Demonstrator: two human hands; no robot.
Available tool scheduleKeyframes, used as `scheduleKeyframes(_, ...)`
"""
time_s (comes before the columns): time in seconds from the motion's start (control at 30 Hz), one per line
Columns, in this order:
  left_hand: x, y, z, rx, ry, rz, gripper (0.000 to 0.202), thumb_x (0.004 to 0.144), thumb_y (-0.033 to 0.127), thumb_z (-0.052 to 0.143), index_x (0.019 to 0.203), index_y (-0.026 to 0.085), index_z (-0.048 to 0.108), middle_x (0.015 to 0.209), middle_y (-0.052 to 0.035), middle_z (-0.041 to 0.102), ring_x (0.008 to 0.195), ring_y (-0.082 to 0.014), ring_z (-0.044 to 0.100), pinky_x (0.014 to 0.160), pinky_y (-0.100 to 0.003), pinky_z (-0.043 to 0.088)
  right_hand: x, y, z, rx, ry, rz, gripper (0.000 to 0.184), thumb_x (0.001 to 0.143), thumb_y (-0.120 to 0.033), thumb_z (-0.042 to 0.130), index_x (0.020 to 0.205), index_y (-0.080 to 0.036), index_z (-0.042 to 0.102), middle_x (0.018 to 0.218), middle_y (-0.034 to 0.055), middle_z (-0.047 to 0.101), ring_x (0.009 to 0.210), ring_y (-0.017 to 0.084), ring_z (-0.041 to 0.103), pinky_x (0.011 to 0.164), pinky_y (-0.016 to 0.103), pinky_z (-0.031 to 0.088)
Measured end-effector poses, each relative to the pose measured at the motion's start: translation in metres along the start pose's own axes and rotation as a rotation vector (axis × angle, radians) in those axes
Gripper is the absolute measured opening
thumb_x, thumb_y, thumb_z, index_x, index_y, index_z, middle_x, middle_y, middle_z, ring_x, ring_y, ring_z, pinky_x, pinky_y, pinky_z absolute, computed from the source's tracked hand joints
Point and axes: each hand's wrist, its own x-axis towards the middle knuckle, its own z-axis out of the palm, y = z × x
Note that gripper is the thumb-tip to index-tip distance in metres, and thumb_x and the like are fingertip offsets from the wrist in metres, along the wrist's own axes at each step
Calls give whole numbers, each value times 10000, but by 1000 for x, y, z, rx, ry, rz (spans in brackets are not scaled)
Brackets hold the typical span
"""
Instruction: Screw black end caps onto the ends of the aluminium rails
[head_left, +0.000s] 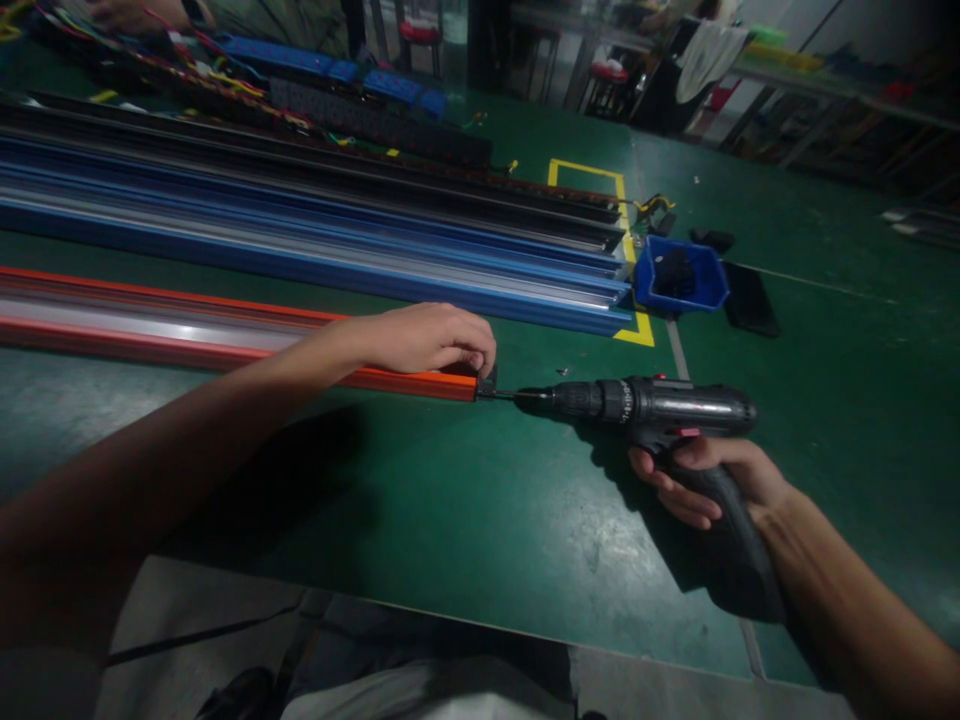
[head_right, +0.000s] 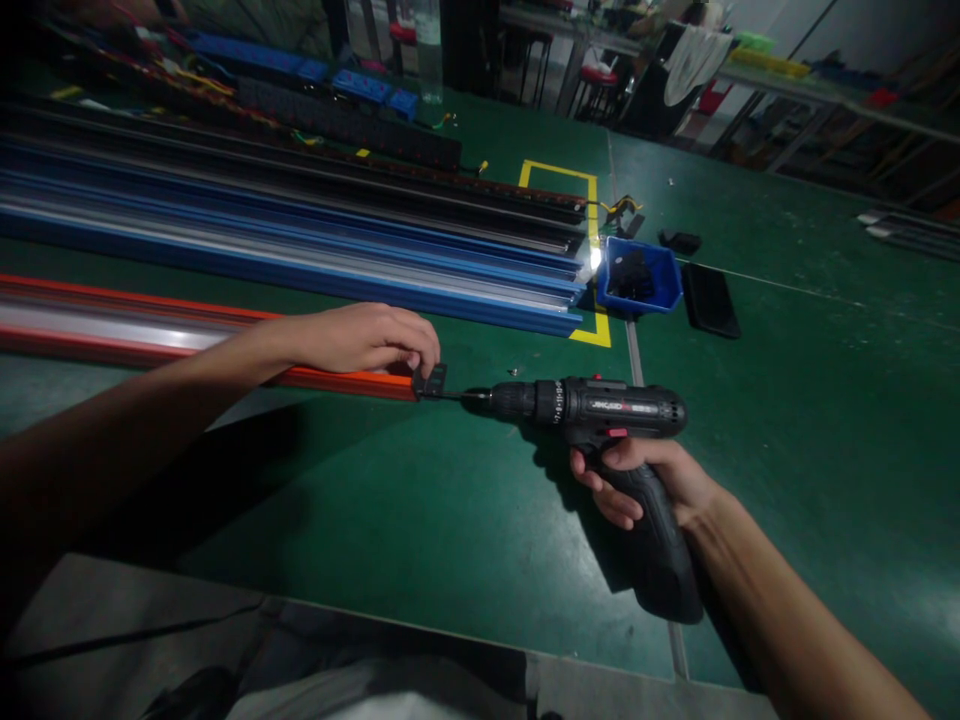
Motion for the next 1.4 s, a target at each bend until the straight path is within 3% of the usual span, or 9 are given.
scheduleKeyframes(1.4,0,-1,0,24,-5,23,247,990,207,484,918,220,720,986,-18,721,893,-120,635,810,-220,420,0,-1,0,19,0,15,299,853,-213,595,1047,-36,738,814,94,681,382,68,525,455,214,561)
